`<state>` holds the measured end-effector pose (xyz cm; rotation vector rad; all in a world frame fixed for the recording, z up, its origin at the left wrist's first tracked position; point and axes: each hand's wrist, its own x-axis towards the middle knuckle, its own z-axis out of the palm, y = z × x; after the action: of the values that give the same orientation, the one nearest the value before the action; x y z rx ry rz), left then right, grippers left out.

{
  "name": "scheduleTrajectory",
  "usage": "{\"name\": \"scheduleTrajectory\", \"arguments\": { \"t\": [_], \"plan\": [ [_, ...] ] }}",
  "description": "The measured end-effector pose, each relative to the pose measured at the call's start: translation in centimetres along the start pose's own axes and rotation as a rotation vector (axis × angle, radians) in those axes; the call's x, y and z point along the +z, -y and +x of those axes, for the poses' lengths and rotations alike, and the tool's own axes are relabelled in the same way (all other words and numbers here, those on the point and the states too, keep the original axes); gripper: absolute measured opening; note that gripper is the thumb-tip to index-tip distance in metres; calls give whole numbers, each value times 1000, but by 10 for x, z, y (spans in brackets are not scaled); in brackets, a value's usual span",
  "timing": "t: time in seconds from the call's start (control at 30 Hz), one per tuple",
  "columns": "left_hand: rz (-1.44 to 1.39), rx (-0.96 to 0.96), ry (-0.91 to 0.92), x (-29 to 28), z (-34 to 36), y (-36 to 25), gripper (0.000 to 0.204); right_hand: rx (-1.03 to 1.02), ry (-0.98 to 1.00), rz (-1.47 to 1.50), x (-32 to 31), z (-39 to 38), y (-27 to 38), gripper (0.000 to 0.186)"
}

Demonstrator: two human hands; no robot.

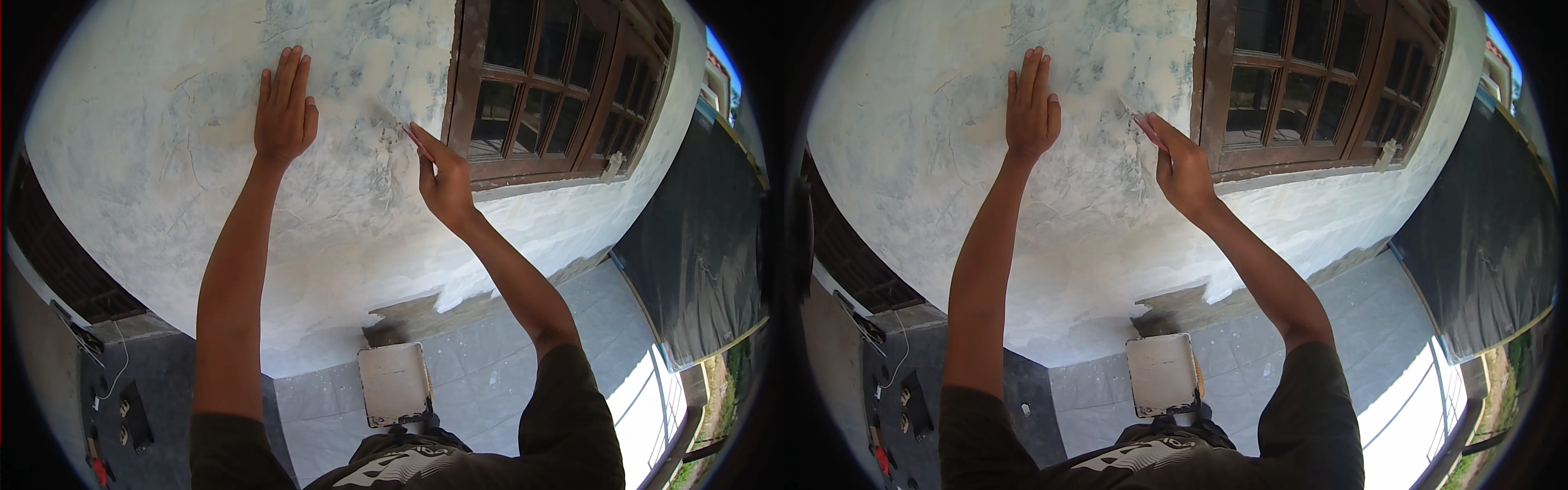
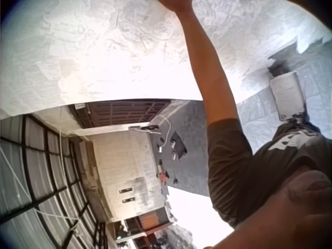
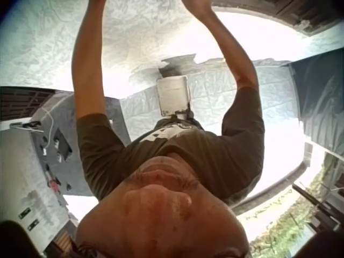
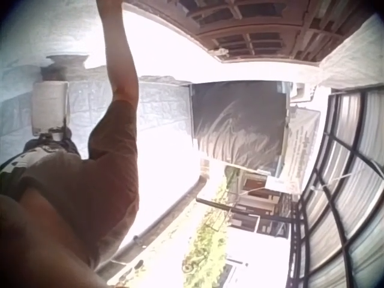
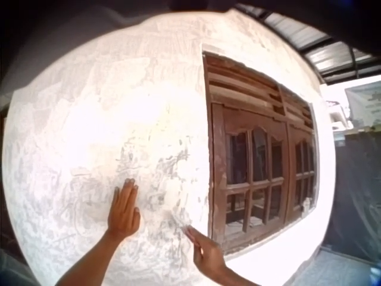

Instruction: Applying wall putty or filler to a damaged area of an exterior wall using a putty knife.

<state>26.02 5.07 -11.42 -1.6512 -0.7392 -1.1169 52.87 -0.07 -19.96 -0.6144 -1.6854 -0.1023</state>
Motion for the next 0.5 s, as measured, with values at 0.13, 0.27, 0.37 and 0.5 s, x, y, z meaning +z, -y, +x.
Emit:
{"name": "scheduleTrajectory", "arguments": {
  "t": [0.13, 0.27, 0.37, 0.5],
  "plan": [
    [7, -22, 17, 0, -5, 0, 60, -145, -216, -145, 4, 72, 5, 51],
    [-6, -17, -3, 2, -1, -2, 61, -294, -261, -409, 10, 120, -6, 52],
    [-18, -24, -18, 6, 1, -6, 60, -394, -229, -564, 31, 110, -10, 51],
    [-29, -21, -10, 0, -1, 1, 59, -485, 107, -556, 44, 44, -13, 54]
  ]
}}
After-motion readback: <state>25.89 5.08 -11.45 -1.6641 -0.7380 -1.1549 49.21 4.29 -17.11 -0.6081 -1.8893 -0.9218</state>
